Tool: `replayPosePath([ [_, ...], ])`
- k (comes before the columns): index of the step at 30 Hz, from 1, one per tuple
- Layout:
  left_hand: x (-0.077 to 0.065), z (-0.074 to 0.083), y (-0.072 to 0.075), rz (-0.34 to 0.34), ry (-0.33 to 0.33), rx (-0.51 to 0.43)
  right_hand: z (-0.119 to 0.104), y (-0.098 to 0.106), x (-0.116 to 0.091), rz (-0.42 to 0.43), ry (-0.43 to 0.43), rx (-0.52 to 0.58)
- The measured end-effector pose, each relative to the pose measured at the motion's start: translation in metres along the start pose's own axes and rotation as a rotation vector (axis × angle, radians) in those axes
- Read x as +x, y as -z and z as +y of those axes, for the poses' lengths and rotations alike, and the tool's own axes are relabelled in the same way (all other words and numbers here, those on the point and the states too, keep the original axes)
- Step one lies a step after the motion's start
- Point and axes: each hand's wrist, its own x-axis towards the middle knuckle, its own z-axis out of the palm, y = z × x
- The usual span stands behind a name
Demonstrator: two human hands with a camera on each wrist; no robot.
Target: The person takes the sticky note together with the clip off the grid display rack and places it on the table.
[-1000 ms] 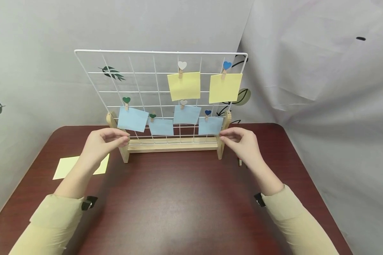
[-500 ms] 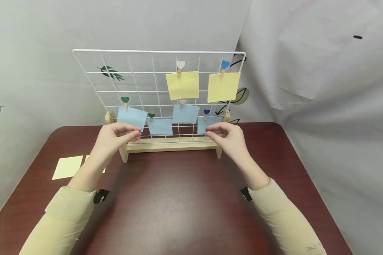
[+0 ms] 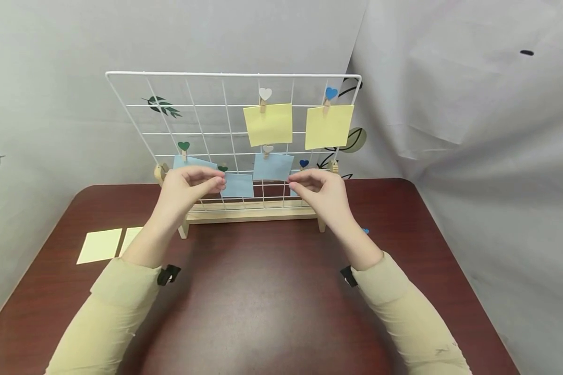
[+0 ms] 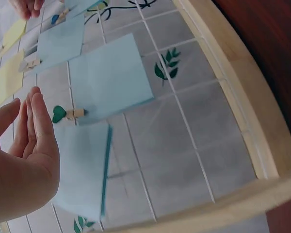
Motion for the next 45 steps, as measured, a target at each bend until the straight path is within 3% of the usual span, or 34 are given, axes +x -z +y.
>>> replayPosePath([
  [13,0.021,0.025,-0.024,0.042,-0.138,-0.036,-0.014,-0.008,0.008,0.032,0.044,0.006],
  [21,0.029,0.033,-0.029,0.077,-0.152,-0.011,-0.028,-0.013,0.021,0.068,0.096,0.048],
  [30,0.035,0.041,-0.032,0.14,-0.169,0.166,-0.051,-0.018,0.04,0.146,0.174,0.13],
  [39,0.037,0.045,-0.038,0.155,-0.168,0.144,-0.07,-0.014,0.053,0.213,0.234,0.233],
  [45,0.039,0.049,-0.044,0.162,-0.165,0.134,-0.08,-0.011,0.06,0.229,0.228,0.279],
])
